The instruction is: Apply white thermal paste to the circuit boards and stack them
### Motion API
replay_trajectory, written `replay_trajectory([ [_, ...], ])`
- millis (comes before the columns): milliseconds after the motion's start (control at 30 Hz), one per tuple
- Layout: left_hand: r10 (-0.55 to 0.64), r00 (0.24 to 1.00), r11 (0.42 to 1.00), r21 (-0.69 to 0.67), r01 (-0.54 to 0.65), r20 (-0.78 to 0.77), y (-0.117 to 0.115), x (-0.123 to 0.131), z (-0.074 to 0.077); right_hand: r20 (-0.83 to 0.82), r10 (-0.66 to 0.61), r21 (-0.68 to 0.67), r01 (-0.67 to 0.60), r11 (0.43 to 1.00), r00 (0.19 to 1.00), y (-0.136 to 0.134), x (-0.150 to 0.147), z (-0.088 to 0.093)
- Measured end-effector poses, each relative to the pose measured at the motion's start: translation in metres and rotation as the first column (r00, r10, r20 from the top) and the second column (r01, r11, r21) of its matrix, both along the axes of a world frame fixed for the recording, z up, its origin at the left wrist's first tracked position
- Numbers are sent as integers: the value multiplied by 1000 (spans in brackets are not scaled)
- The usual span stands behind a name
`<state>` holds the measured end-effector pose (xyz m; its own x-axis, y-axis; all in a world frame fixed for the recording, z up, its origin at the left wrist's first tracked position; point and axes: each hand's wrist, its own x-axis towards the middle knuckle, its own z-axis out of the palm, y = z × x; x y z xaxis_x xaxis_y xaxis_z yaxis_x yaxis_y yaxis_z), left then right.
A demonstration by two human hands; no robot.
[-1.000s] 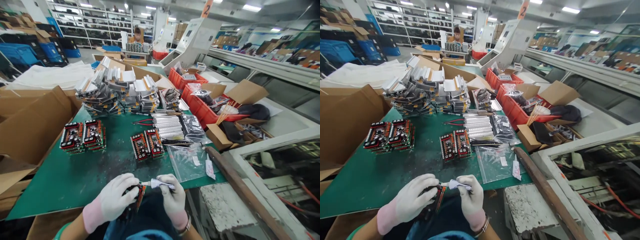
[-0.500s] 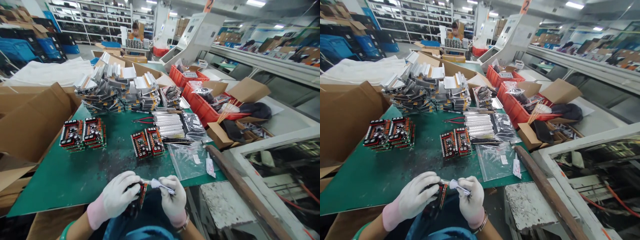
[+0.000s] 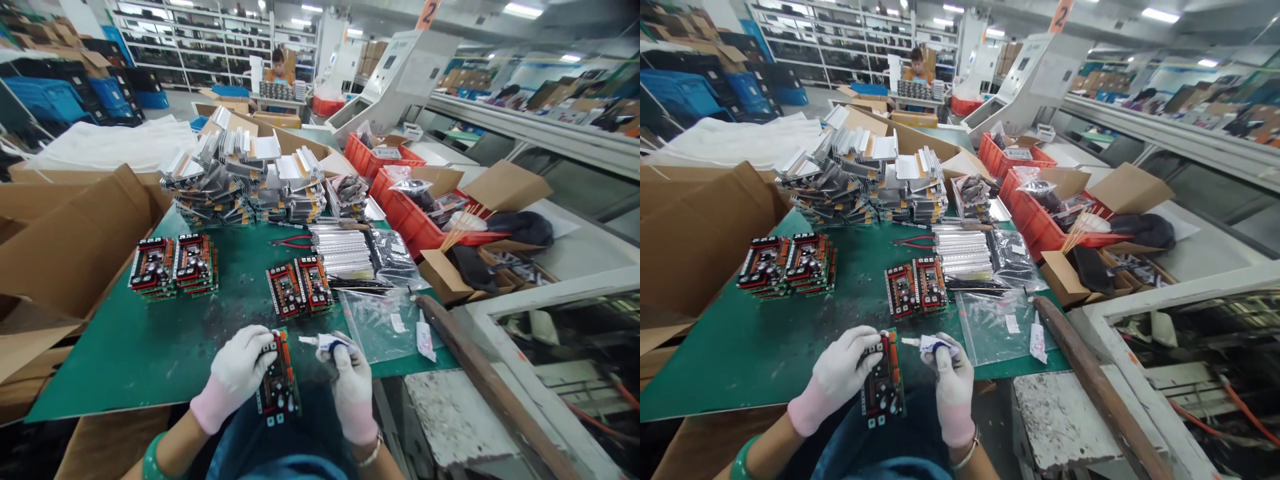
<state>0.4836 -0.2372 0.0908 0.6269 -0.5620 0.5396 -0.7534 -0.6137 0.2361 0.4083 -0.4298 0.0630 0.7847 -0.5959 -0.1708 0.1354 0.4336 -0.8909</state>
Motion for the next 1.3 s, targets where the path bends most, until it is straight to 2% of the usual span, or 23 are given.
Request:
replay_trajectory([
  [67, 79, 996, 997, 28, -78, -47, 3, 6, -7, 5, 74, 96, -74, 993, 997, -1, 2, -3],
  [200, 90, 994, 994, -59, -93, -54, 1, 8, -6, 15, 200, 223, -198, 954, 980, 5, 3, -4],
  [267, 48, 979, 990, -123, -73, -196, -5, 2, 0, 31, 266, 269, -264, 926, 964, 11, 2, -2],
  [333, -59, 929, 979, -204, -19, -366, -12, -4, 5, 56, 337, 259, -340, 904, 940, 15, 2, 2],
  [367, -117, 904, 969, -247, 13, -412, -15, -7, 7, 67, 375, 229, -380, 896, 925, 16, 1, 5],
  [433, -194, 895, 944, -324, 60, -401, -20, -12, 10, 60, 426, 116, -431, 895, 903, 15, -1, 10],
  [533, -218, 936, 924, -367, 107, -278, -25, -16, 15, -51, 385, -212, -386, 898, 922, 9, -5, 18],
  [633, -204, 973, 932, -326, 160, -105, -30, -25, 17, -137, 293, -500, -322, 804, 946, 6, -7, 22],
  [700, -221, 974, 934, -279, 224, 40, -33, -32, 15, -144, 268, -577, -301, 759, 953, 8, -7, 22],
  [767, -249, 955, 932, -226, 282, 161, -35, -38, 10, -145, 246, -594, -283, 753, 958, 12, -6, 21],
  [833, -273, 940, 934, -179, 310, 206, -33, -40, 8, -150, 251, -560, -291, 776, 956, 14, -5, 20],
  [900, -283, 946, 931, -193, 311, 161, -29, -36, 10, -142, 335, -458, -362, 812, 931, 12, -5, 21],
  [1000, -303, 952, 909, -307, 280, -29, -20, -26, 20, -65, 534, -215, -534, 818, 843, 7, -7, 20],
  [1100, -402, 890, 863, -413, 291, -214, -13, -21, 28, -4, 621, -13, -621, 784, 784, 8, -10, 16],
  [1200, -491, 821, 822, -467, 326, -291, -12, -25, 24, 34, 589, 8, -590, 808, 807, 16, -12, 10],
  [1300, -497, 811, 822, -468, 325, -309, -8, -29, 13, 64, 539, -30, -538, 842, 840, 21, -13, 7],
])
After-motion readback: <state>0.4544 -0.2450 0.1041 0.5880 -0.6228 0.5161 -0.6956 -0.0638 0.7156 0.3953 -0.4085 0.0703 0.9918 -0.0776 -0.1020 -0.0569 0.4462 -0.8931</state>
